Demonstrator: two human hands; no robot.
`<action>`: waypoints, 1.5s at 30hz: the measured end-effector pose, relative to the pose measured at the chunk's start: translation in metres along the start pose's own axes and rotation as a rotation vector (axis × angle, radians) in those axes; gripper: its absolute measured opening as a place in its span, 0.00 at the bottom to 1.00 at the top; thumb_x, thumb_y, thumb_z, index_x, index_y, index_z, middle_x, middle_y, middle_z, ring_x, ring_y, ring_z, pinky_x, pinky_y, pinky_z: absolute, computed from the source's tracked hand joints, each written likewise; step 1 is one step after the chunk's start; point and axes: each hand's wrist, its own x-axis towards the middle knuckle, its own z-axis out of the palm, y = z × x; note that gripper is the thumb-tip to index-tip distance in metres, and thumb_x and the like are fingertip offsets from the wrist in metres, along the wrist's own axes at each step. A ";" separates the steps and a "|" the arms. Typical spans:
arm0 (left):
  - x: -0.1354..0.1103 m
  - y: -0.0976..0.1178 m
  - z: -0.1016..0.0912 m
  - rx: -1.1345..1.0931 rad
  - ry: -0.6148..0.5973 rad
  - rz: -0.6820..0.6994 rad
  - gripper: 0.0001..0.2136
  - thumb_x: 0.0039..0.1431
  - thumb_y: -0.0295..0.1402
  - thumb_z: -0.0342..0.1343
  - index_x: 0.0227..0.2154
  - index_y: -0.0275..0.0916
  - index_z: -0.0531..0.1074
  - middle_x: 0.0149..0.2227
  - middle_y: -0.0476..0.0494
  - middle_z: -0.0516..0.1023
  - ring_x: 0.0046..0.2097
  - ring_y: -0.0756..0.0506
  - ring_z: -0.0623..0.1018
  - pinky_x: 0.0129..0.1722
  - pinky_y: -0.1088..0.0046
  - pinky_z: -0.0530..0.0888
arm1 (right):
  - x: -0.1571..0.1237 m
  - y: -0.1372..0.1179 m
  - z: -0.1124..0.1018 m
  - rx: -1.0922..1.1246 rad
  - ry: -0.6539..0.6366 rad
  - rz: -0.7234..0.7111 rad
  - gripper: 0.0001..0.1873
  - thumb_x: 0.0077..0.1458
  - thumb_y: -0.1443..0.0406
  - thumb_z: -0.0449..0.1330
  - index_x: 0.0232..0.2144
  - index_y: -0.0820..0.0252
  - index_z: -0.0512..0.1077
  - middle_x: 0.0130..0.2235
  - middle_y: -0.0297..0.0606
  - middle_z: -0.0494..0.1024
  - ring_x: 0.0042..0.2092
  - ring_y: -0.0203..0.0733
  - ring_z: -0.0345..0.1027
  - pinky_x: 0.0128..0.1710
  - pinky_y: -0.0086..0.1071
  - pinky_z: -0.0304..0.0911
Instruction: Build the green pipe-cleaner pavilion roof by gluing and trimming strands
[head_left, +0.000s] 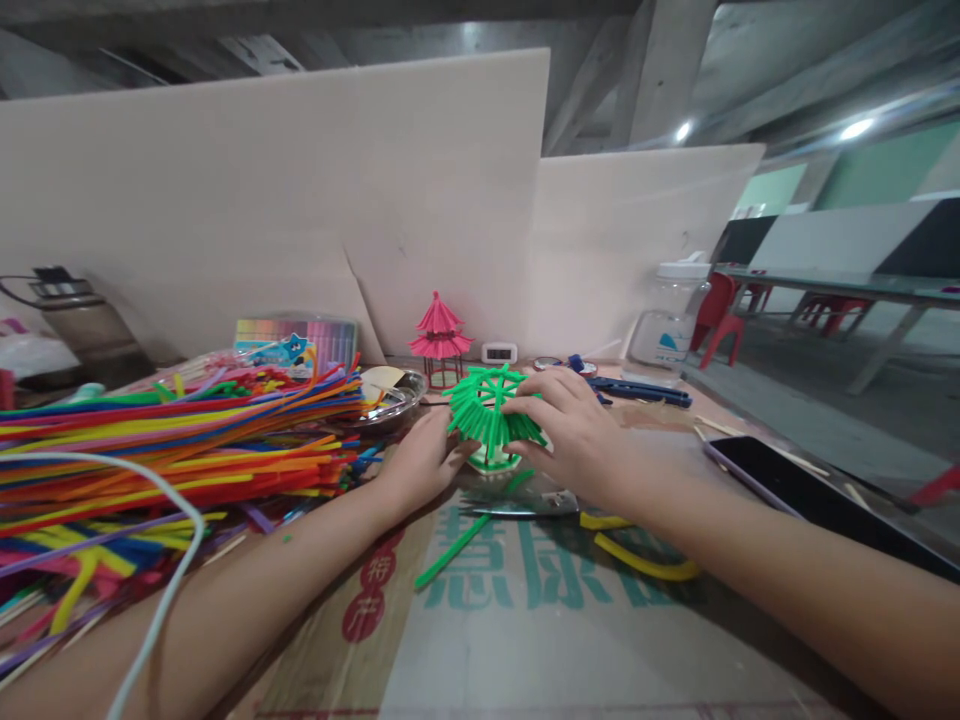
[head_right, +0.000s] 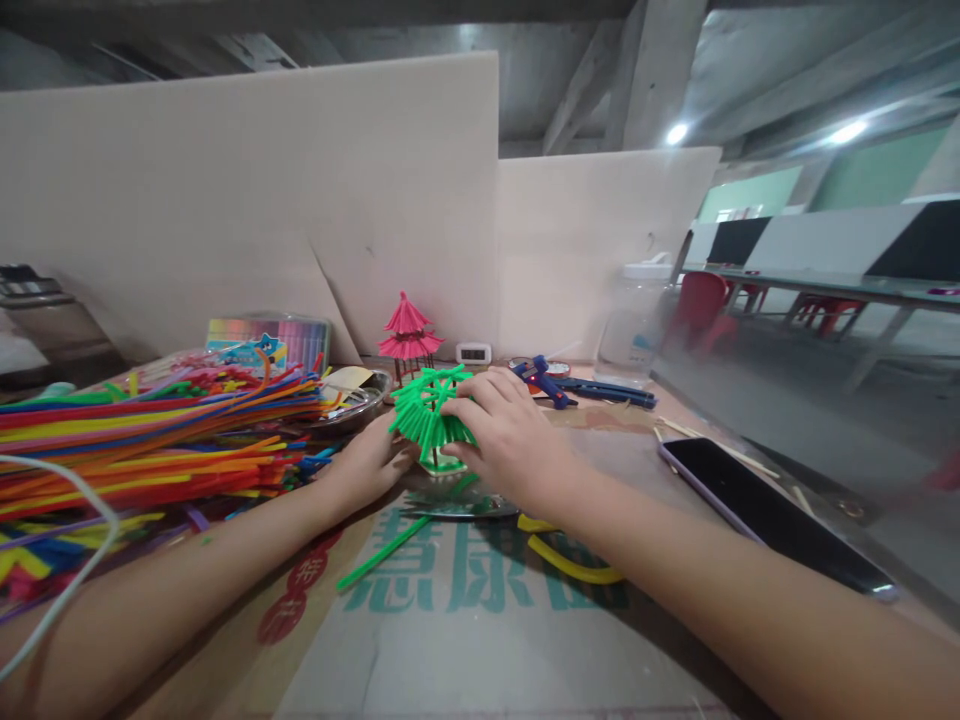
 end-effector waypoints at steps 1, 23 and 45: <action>0.000 0.000 0.000 0.000 -0.001 -0.006 0.15 0.61 0.35 0.52 0.49 0.36 0.70 0.52 0.34 0.74 0.55 0.34 0.72 0.56 0.52 0.69 | 0.000 0.000 0.001 0.001 0.011 0.003 0.12 0.59 0.62 0.63 0.45 0.59 0.72 0.47 0.47 0.75 0.52 0.54 0.65 0.54 0.52 0.61; 0.000 -0.005 0.002 -0.014 0.003 0.007 0.15 0.61 0.35 0.52 0.48 0.36 0.70 0.51 0.33 0.75 0.56 0.34 0.72 0.58 0.51 0.68 | -0.010 0.000 0.000 -0.028 0.115 -0.128 0.13 0.61 0.62 0.60 0.48 0.57 0.71 0.47 0.44 0.75 0.53 0.49 0.66 0.59 0.52 0.59; -0.003 -0.003 0.001 0.047 0.012 0.049 0.17 0.56 0.28 0.54 0.50 0.36 0.69 0.54 0.33 0.72 0.59 0.34 0.69 0.60 0.50 0.67 | -0.014 -0.001 0.006 0.022 0.094 -0.044 0.17 0.58 0.59 0.63 0.48 0.59 0.71 0.49 0.48 0.75 0.55 0.54 0.65 0.59 0.56 0.58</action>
